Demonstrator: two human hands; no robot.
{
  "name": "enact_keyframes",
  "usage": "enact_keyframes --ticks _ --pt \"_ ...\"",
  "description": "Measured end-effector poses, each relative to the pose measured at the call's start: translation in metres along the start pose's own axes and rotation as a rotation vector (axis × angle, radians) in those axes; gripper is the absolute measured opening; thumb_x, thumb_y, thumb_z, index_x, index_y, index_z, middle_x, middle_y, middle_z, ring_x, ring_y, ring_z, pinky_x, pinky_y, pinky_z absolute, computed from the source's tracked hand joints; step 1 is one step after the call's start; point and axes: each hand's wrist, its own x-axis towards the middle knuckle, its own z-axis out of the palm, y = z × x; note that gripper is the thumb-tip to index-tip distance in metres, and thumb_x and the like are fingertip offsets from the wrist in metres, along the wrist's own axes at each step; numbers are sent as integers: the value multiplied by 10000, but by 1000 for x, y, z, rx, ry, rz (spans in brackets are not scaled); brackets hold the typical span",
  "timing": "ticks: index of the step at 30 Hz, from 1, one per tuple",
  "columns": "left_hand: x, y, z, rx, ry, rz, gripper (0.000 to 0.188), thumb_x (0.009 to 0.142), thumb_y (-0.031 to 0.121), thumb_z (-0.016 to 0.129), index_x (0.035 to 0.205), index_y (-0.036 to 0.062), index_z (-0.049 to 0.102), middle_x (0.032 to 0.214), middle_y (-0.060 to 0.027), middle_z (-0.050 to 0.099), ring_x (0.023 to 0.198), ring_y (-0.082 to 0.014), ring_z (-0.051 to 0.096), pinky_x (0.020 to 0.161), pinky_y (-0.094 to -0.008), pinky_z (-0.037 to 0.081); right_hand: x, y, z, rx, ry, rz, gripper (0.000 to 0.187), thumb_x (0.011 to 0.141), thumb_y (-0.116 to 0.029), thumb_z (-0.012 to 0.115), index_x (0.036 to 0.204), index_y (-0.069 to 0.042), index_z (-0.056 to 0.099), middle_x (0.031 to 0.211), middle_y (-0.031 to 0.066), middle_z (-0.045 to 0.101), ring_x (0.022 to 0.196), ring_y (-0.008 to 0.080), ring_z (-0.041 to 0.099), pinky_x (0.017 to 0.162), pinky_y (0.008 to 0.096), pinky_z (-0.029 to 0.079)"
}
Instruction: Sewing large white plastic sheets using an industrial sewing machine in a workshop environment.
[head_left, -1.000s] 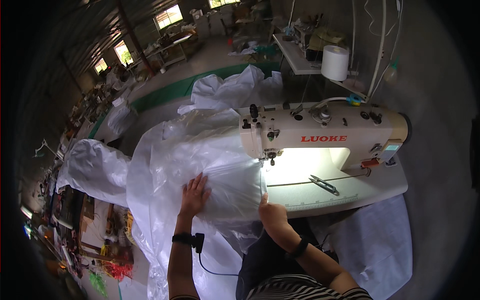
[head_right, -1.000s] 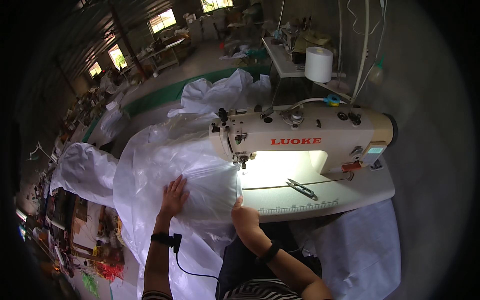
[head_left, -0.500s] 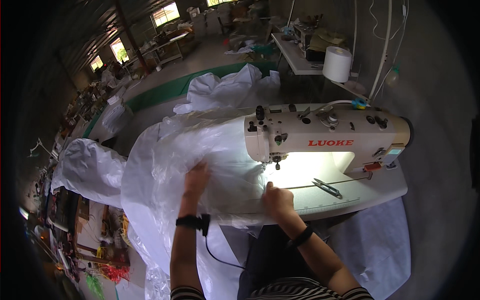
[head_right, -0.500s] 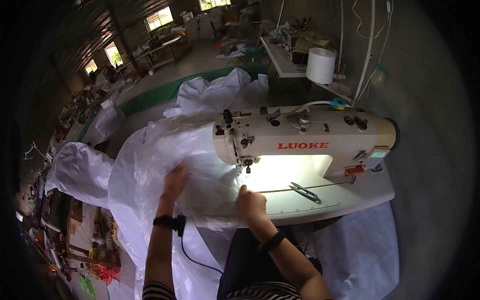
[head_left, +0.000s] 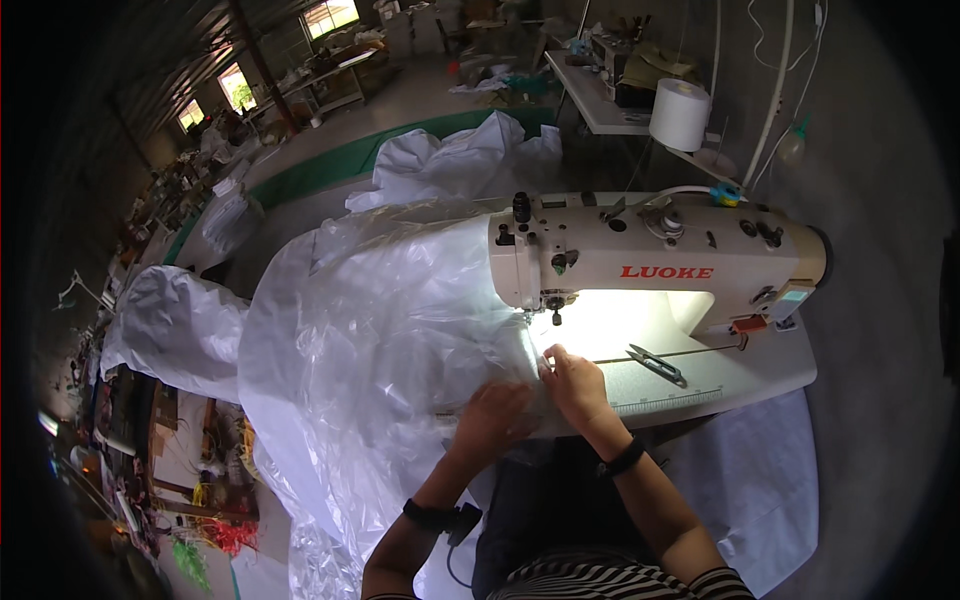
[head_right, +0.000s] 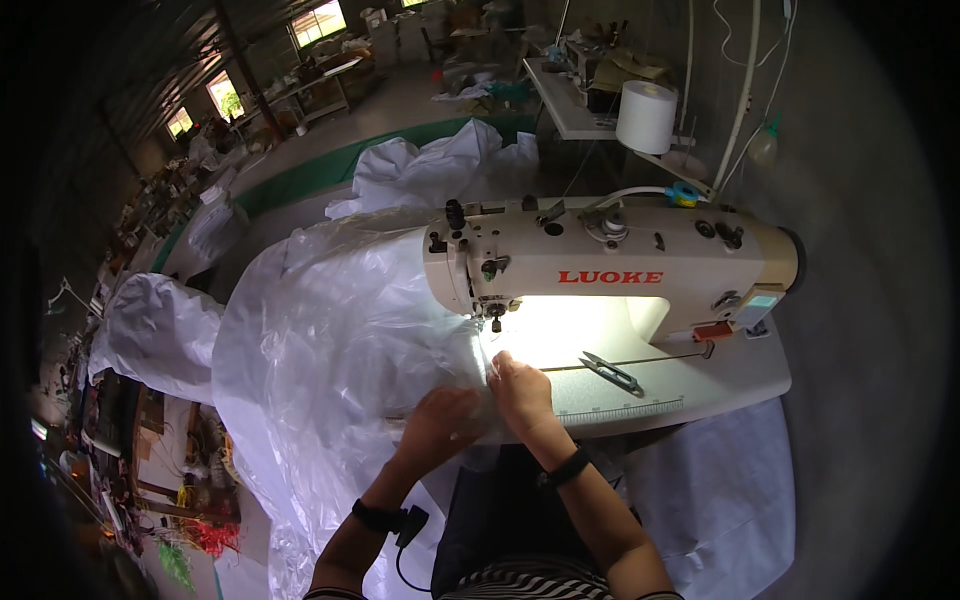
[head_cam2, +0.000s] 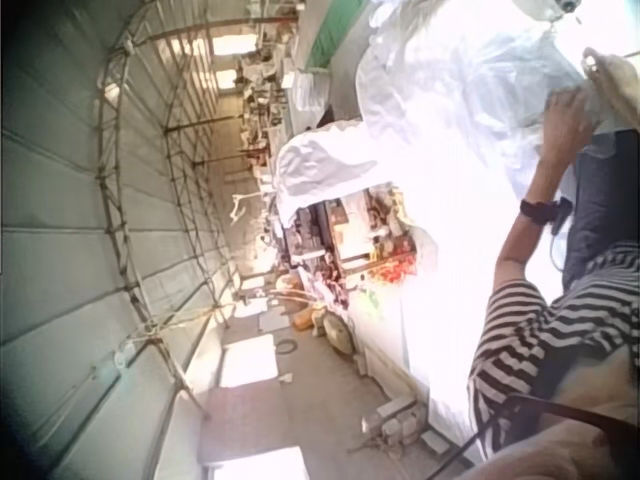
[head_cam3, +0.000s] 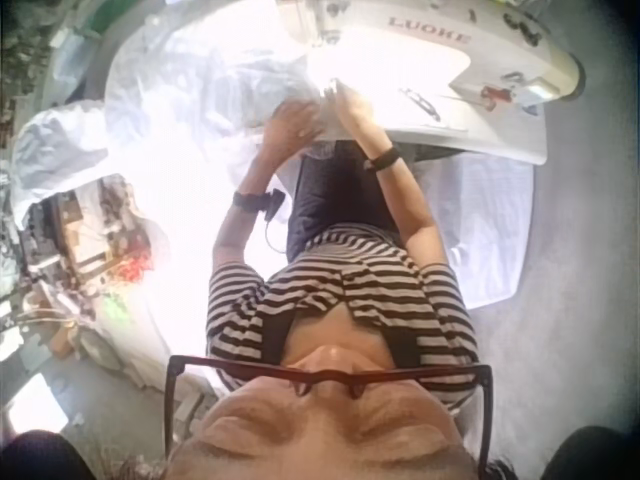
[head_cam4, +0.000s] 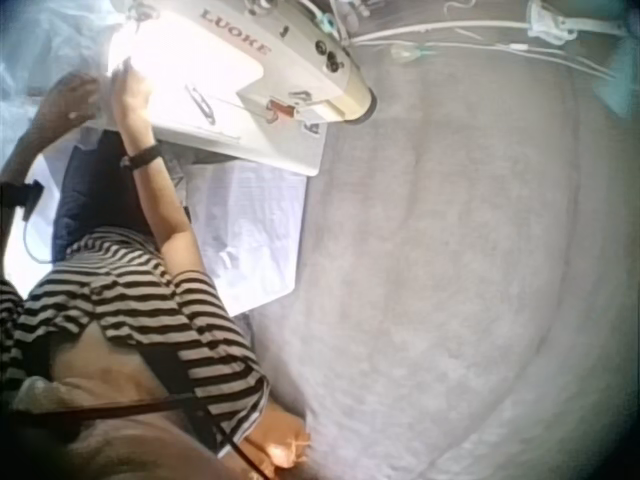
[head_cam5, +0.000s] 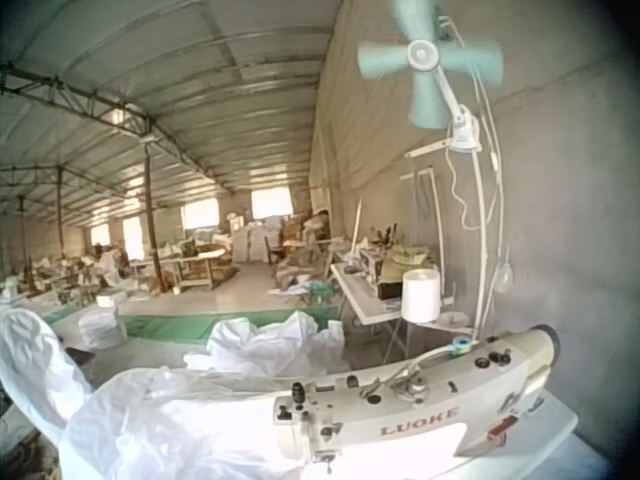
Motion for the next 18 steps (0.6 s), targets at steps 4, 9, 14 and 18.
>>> enact_keyframes --ticks 4,9,14,18 --pt "-5 5 -4 30 -119 -128 342 788 177 719 1118 122 644 1191 -62 617 1116 -284 565 1002 -438 406 1 1 -3 51 -6 35 220 912 -283 615 1012 -87 603 755 150 682 744 353 675 660 449 521" --pt "5 6 4 48 156 -123 195 781 154 703 966 104 666 1093 -46 651 1043 -275 591 947 -426 429 0 -3 -4 4 -4 31 215 911 -296 615 991 -96 617 747 151 681 747 350 675 677 444 524" --pt "34 0 18 136 158 -20 125 823 154 659 936 102 648 1066 -32 661 996 -256 614 895 -416 460 3 0 -2 12 -5 73 215 909 -304 617 964 -96 624 762 158 685 759 351 675 683 444 524" --pt "55 -24 19 -38 141 -144 84 868 152 622 895 73 613 972 -74 667 879 -291 644 763 -401 500 4 3 -2 43 -25 83 219 917 -313 599 963 -102 630 783 155 692 767 356 678 686 453 527"
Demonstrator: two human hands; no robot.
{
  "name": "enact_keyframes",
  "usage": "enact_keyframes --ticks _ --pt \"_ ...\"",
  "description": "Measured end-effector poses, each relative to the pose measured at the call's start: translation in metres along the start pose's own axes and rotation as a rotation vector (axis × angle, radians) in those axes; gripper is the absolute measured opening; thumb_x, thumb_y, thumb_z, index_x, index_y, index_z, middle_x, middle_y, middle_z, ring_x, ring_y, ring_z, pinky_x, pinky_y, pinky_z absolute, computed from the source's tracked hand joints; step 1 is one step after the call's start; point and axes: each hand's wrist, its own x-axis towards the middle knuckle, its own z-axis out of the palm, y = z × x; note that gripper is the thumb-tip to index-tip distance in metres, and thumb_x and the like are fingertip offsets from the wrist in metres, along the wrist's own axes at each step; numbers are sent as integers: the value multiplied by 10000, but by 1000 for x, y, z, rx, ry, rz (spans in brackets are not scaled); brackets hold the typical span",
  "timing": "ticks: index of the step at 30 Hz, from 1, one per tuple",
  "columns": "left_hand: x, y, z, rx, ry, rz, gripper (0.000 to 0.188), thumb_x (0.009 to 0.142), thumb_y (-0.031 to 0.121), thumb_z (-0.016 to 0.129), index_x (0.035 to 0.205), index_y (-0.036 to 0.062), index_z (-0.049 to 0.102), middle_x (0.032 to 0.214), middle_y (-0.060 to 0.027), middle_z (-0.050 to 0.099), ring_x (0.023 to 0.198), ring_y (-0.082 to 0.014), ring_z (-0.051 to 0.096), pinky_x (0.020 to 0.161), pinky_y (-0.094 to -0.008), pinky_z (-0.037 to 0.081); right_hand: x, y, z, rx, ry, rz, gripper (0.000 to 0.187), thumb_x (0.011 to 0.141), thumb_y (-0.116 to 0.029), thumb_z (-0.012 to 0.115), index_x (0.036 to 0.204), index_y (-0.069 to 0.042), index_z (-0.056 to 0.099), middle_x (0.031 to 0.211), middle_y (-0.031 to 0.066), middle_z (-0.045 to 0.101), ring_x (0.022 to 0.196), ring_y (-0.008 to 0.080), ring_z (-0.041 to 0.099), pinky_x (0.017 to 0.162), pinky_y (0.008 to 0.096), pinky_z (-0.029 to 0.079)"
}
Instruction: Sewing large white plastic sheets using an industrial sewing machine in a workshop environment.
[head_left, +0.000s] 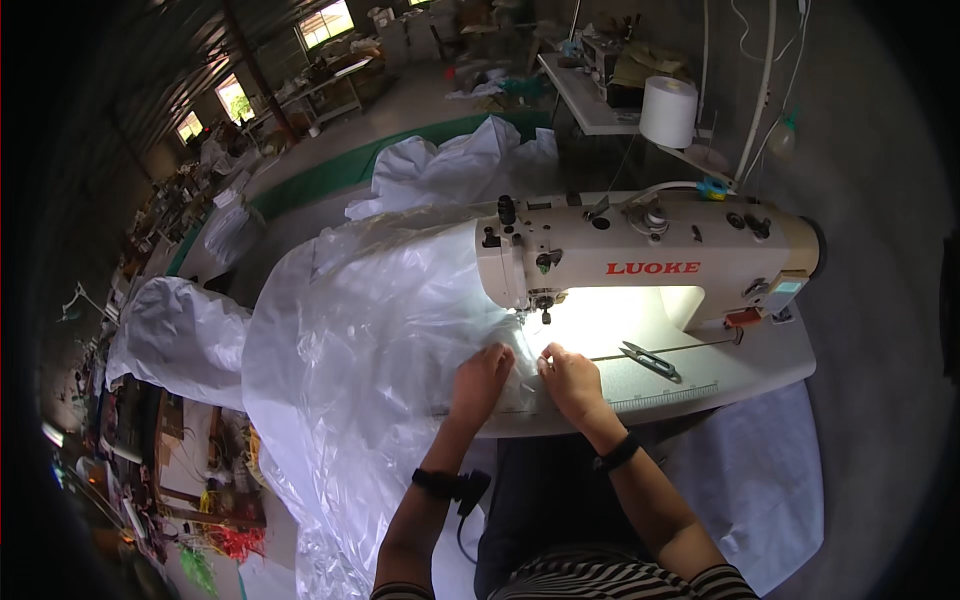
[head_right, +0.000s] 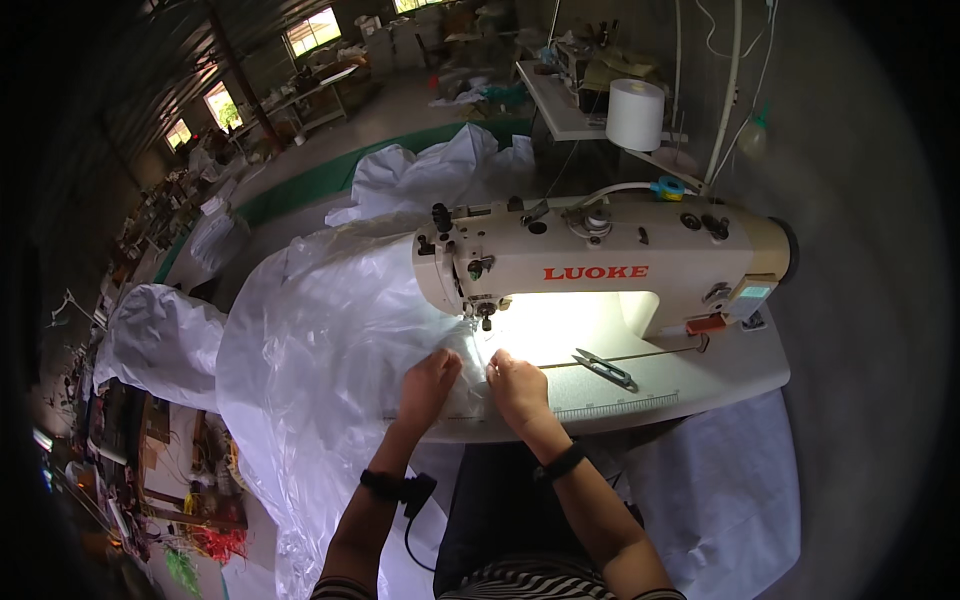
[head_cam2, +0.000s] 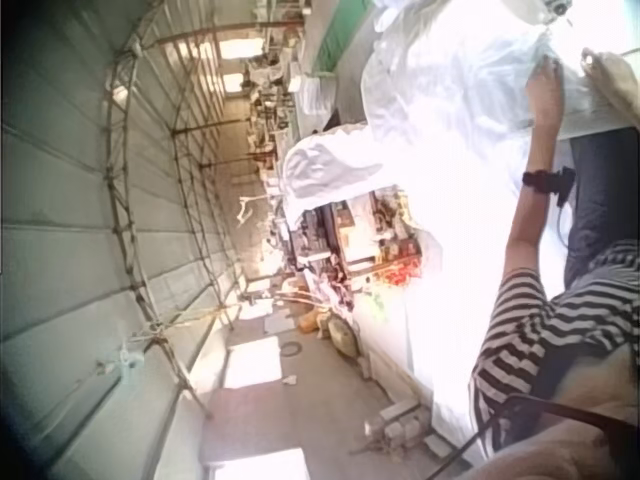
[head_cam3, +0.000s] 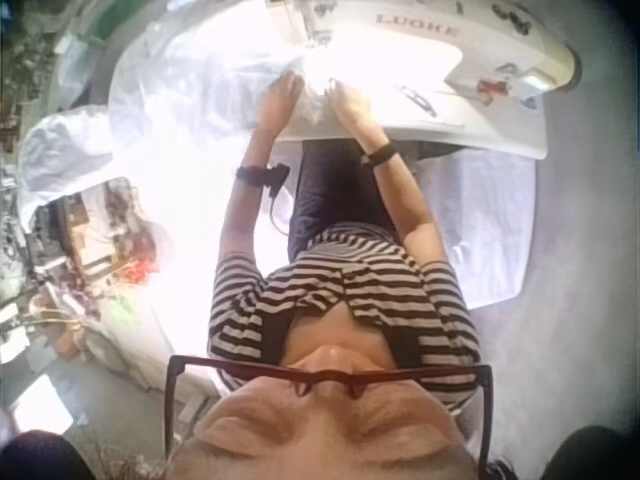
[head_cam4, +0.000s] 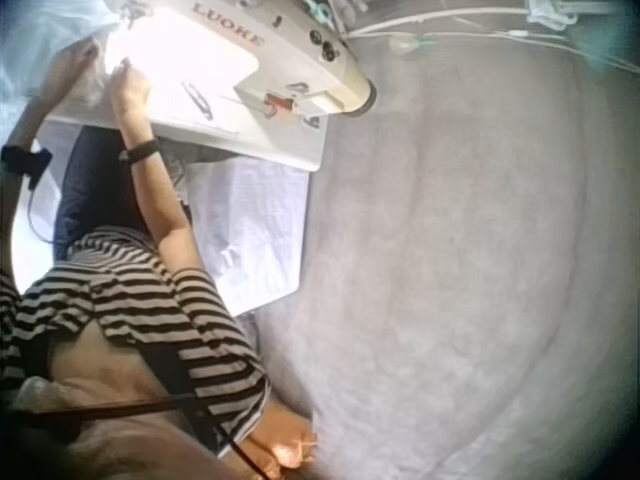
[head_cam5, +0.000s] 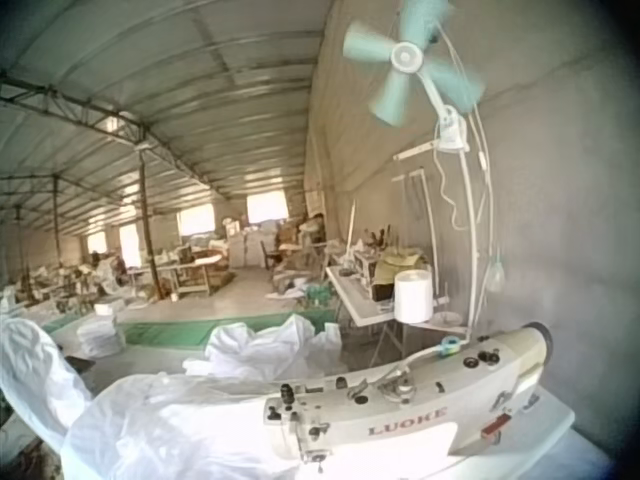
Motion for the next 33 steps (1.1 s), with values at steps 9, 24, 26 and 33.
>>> enact_keyframes --ticks 9,24,26,33 --pt "26 -14 19 19 39 -155 102 827 164 658 856 79 611 845 -105 648 775 -327 643 693 -433 502 3 -19 -4 -113 -12 49 288 920 -370 605 971 -88 628 773 157 696 737 344 687 657 436 533" --pt "8 -15 25 -113 107 117 158 804 40 639 939 74 712 1054 -47 709 939 -264 645 842 -384 511 3 -7 9 -82 150 -32 170 915 -276 612 901 -113 567 774 107 686 708 317 683 630 409 538" --pt "6 -14 25 -55 60 167 203 800 57 640 987 89 713 1095 -31 705 982 -249 636 853 -392 504 0 -6 7 -20 210 -86 141 915 -244 611 879 -114 571 786 98 675 703 311 676 630 406 535" --pt "-3 -9 14 284 -3 209 323 801 108 609 1116 132 674 1202 16 673 1086 -215 595 876 -417 472 -6 -3 13 -79 272 -276 76 882 -174 640 851 -106 623 807 75 617 695 291 648 624 391 527"
